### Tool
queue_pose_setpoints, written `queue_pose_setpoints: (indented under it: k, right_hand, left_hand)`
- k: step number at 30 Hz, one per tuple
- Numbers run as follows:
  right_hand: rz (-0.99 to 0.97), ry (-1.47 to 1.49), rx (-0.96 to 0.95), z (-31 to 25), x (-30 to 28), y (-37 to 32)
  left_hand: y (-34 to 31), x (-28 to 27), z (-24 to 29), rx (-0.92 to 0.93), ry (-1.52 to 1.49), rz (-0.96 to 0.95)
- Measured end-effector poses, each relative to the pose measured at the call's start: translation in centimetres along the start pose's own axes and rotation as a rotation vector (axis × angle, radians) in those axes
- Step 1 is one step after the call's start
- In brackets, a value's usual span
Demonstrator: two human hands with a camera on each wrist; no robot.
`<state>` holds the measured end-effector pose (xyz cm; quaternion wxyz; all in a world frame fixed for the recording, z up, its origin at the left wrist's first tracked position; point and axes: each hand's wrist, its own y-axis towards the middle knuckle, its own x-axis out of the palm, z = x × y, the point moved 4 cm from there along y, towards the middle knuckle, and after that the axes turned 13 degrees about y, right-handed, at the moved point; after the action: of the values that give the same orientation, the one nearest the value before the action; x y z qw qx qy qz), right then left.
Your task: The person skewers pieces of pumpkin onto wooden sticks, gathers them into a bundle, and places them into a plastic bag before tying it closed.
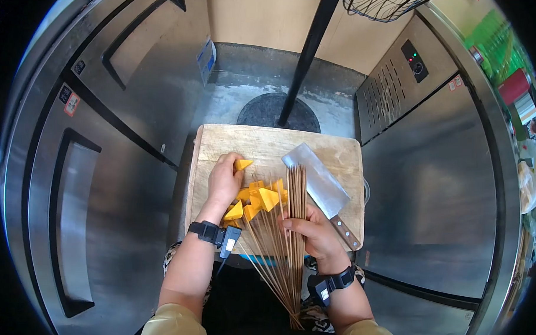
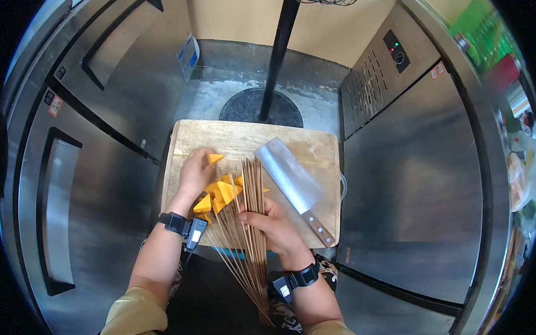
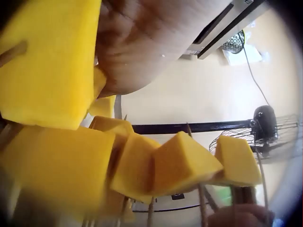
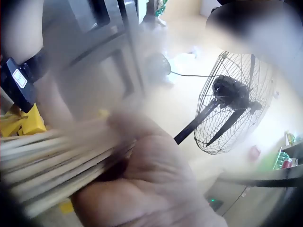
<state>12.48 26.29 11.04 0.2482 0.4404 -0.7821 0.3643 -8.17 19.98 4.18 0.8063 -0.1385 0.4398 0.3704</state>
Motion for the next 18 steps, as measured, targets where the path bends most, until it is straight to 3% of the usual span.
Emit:
queue_pose_setpoints:
  k: [2, 6, 9, 18]
  right_hand:
    - [-0.005, -0.038, -0.002, 0.2, -0.1, 0.2]
    - [0.024, -0.157, -0.026, 1.2, 0.1, 1.3]
    - [0.051, -0.206, -0.068, 1.8, 0.7, 1.9]
    - [0.009, -0.232, -0.080, 3.2, 2.0, 2.7]
  left_hand:
    - [0.3, 0.2, -0.9, -0.063, -0.075, 0.030]
    - [0.1, -2.6, 1.3, -0.289, -1.058, -0.096]
    - [-1.2, -5.0, 3.5, -0.218, -1.279, -0.146]
    - [-3.6, -6.3, 4.0, -0.230, -1.437, -0.208]
